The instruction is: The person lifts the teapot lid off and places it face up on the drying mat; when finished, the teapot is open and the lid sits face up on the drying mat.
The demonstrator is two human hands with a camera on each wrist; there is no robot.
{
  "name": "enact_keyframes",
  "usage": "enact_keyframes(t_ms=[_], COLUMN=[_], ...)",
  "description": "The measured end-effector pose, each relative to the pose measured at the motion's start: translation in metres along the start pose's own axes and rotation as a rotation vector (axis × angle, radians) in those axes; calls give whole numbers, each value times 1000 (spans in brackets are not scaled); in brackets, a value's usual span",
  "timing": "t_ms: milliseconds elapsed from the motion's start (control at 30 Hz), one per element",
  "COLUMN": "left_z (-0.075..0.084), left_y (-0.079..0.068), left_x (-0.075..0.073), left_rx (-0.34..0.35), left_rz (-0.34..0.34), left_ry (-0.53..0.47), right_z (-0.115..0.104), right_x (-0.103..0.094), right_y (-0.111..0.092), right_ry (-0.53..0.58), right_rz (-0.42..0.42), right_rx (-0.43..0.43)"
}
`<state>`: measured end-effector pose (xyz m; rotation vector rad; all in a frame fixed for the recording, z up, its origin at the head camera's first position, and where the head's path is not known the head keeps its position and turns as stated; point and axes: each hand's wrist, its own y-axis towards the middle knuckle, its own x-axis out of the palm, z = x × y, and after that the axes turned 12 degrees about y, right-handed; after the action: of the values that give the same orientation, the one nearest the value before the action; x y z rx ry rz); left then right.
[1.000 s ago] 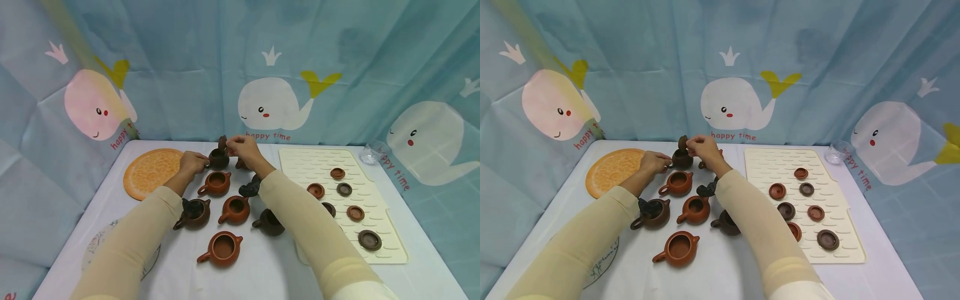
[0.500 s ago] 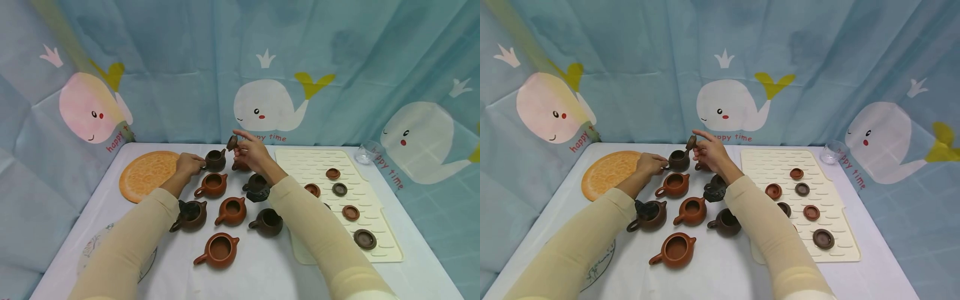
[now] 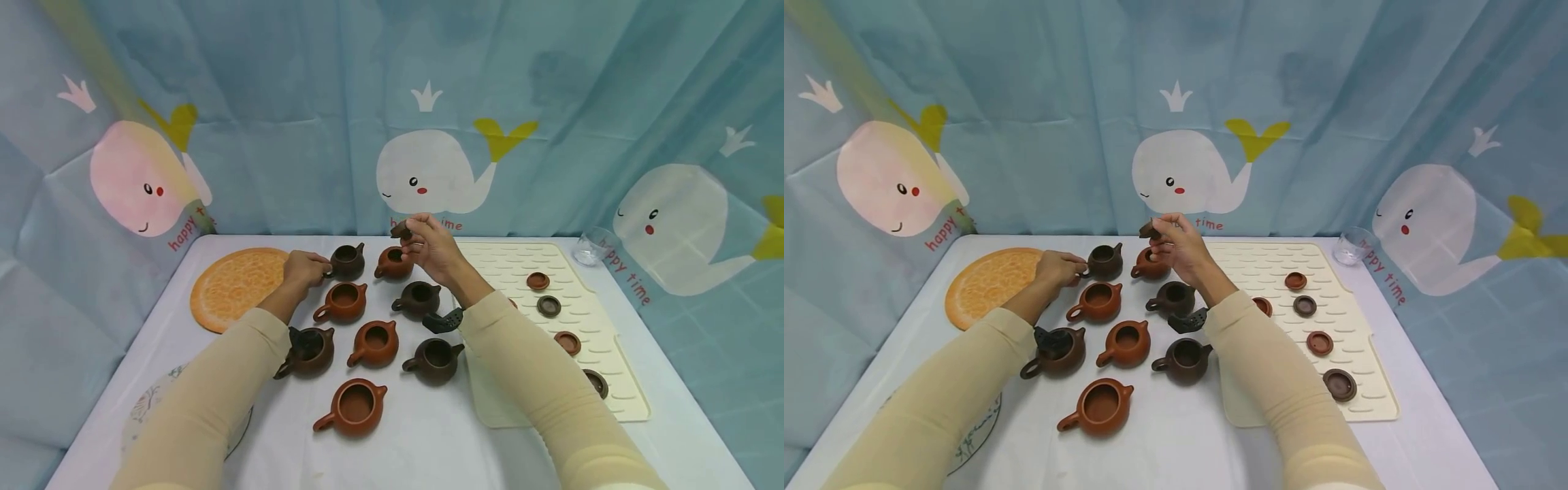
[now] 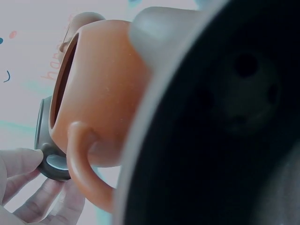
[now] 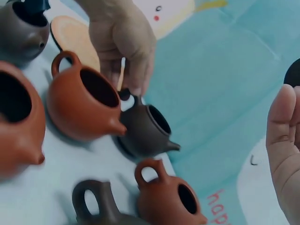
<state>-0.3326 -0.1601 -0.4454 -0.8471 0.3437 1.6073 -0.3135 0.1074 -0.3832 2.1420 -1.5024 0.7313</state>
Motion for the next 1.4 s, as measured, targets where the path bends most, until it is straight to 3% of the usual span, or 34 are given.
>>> enact_keyframes(t_ms=[200,567,1033,1400], left_z=[0,-6,-4,-4], left_y=[2,1,0,1], left_x=[1,-2,2,0], left_rx=[-11,-30,24,15], left_rz=[-3,-4,-6,-6], left_ry=[-3,20,13,20], right_z=[-22,-52,-78,-92], right_x=[-10,-20,-47,-77], right_y=[-14,-37,-66,-74], right_ry=[-73,-164,-366,-616], right_rz=[-62,-78,-42,49], right_rx=[-36,-17,-45,-28])
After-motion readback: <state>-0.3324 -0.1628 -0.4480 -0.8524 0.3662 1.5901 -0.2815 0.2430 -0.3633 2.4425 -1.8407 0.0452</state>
